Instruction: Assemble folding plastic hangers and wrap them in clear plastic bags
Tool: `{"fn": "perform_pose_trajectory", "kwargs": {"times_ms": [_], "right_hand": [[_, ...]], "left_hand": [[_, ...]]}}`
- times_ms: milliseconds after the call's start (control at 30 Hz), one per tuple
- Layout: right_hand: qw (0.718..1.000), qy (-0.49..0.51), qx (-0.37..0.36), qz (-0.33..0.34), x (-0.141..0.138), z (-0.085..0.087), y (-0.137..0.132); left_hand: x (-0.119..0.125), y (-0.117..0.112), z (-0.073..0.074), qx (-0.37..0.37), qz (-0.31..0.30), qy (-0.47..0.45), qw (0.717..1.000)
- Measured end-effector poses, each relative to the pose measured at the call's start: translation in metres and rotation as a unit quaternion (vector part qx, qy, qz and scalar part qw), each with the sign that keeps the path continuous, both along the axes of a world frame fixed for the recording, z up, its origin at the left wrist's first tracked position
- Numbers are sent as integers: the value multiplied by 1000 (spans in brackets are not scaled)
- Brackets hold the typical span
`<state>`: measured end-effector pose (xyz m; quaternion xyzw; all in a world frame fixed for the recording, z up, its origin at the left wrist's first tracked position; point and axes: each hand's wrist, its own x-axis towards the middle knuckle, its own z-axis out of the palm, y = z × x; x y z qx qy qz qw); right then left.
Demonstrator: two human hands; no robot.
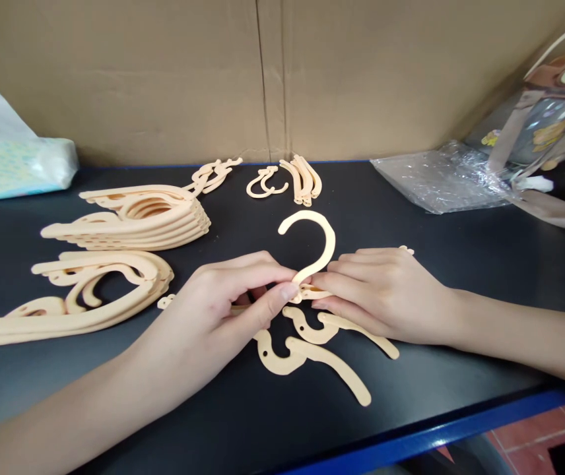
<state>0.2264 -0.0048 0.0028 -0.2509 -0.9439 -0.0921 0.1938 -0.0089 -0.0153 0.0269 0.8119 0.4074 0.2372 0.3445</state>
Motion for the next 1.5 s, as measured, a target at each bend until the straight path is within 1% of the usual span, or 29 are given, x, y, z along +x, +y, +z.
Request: {"fn": "perform_pose_trajectory", "kwargs": {"times_ms": [200, 400, 667, 767, 967, 1200, 1367, 1500], "right_hand": [[1000, 9, 12, 11, 1, -1, 1], [999, 19, 24, 28, 1, -2, 1], [999, 15, 29, 28, 1, -2, 0], [999, 18, 27, 32, 2, -2, 1], [999, 20, 25, 35, 2, -3, 1], [998, 44, 12, 36, 2, -2, 1], [999, 45, 1, 28, 2, -1, 2], [999, 32, 16, 21, 1, -2, 2]], "left_hand": [[0, 1, -2, -8, -1, -11, 1000], [1, 1, -1, -63, 5, -30, 998], [0, -1, -1, -71, 6, -31, 997], [1, 0, -1, -61, 8, -39, 997], [1, 2, -2, -20, -6, -12, 1000], [1, 3, -3, 33, -23, -25, 999], [1, 2, -4, 31, -17, -16, 999], [-1, 1, -4, 40, -6, -10, 999]]}}
